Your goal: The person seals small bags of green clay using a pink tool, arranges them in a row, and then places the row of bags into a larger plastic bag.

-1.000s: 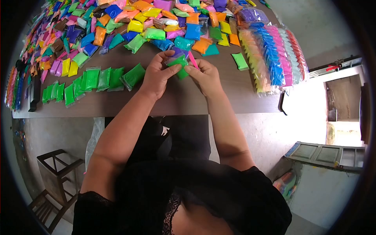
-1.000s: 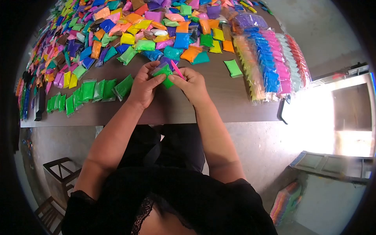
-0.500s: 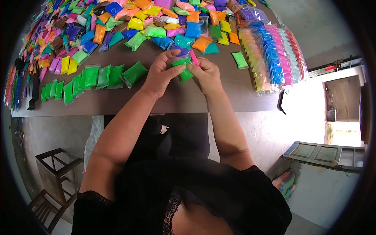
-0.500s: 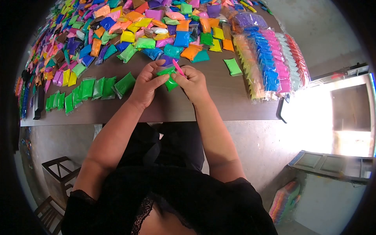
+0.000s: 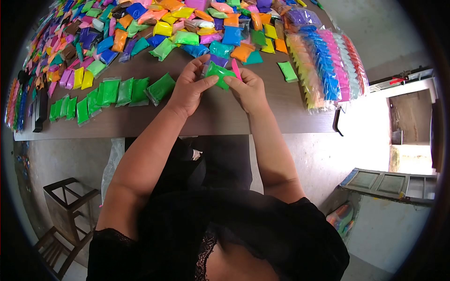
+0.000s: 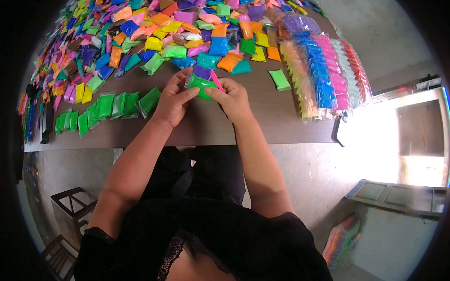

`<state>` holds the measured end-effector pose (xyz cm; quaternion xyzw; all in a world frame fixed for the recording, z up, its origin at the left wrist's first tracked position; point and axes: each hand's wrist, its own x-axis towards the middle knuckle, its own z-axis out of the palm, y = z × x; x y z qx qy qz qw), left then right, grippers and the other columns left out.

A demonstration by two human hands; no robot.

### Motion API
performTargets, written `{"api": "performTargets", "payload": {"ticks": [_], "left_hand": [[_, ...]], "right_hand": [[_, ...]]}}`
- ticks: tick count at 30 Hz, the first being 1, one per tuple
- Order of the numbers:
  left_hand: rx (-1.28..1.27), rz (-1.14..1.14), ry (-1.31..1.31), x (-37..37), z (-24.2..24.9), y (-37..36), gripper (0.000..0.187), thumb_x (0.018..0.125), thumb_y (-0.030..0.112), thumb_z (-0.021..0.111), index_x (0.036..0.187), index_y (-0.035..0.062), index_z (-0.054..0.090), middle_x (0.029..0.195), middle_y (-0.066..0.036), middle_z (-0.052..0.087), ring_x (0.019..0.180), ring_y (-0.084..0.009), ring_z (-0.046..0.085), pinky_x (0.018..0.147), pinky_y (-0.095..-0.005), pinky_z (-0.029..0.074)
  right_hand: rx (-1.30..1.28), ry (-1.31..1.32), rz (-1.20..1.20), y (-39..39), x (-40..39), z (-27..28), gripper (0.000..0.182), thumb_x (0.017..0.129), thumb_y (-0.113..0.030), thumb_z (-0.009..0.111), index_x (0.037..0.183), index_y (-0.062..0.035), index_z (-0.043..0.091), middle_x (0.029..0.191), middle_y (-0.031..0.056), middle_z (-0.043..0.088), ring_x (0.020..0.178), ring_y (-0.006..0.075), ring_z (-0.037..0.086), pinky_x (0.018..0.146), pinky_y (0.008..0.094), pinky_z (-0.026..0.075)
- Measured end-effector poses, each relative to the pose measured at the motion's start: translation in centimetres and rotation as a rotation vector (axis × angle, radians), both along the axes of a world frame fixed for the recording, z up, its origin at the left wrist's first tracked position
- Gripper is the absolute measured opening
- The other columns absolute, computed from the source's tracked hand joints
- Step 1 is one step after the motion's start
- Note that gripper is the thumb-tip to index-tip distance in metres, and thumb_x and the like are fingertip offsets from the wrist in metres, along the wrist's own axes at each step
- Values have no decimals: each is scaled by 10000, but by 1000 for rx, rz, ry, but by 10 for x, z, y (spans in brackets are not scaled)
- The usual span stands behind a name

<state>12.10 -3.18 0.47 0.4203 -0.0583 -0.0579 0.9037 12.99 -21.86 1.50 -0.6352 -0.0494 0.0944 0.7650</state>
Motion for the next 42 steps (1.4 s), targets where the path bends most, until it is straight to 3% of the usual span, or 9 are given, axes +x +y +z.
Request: {"api": "performTargets", "payload": {"ticks": [4,7,12,17,19,23,28,37,42], "left_hand": [[76,-103,2,-2,7,0,580,848,-22,737,1379,53,514,1148,-15,605,1036,-105,596,961,-261,482],[189,-160,-12,-3,7,0,471,872,5,728,1318,42,581,1156,-26,646,1063,-102,598,966,-270,466],[213,-54,-3,-4,1,-1,296,901,112,732,1177,39,654,1050,-13,679,968,-75,613,862,-256,498],[296,-138,-7,-3,6,2,312,891,107,746,1183,51,649,1070,-12,671,987,-85,613,884,-266,490],[328,-166,10,-4,12,0,337,890,92,745,1209,55,641,1103,-18,663,1006,-100,609,903,-272,482],[194,-80,-21,-4,10,-3,425,867,67,766,1257,61,597,1149,-31,645,1037,-118,607,933,-300,489],[82,6,74,-4,4,-2,418,845,50,786,1215,40,591,1098,-37,654,1003,-115,620,884,-293,514],[118,-8,27,-5,8,-5,455,851,33,772,1249,41,552,1093,-37,649,997,-115,622,879,-270,512],[57,-27,26,-2,1,-1,457,871,5,736,1283,49,542,1039,-23,646,953,-101,610,868,-251,499]], "right_hand": [[83,2,-46,-1,-2,2,173,880,-59,744,1018,20,676,870,1,659,724,49,558,644,196,439],[116,-26,-36,1,-5,6,145,896,-55,729,1015,12,681,865,-8,656,700,38,541,605,189,414],[130,-16,9,1,1,-5,125,906,-70,727,1007,-6,691,836,-29,638,659,19,498,563,182,369],[129,-15,44,-4,2,-7,89,907,-86,735,961,-24,702,802,-42,624,636,10,478,551,180,356],[100,-170,-38,0,5,-12,85,897,-93,748,931,-26,708,817,-34,628,660,20,486,569,187,366],[250,-71,-87,3,3,-11,110,879,-101,770,919,-18,708,849,-24,623,720,39,513,615,201,400],[-90,-197,1,4,2,-10,153,857,-122,801,906,-25,692,819,-37,621,758,40,533,673,219,437],[72,14,89,-5,-2,0,94,878,-70,752,915,-36,673,785,-66,584,670,14,480,593,180,373],[60,-93,-25,3,-1,-6,109,888,-104,748,911,-36,666,776,-69,573,652,8,463,580,182,367]]}}
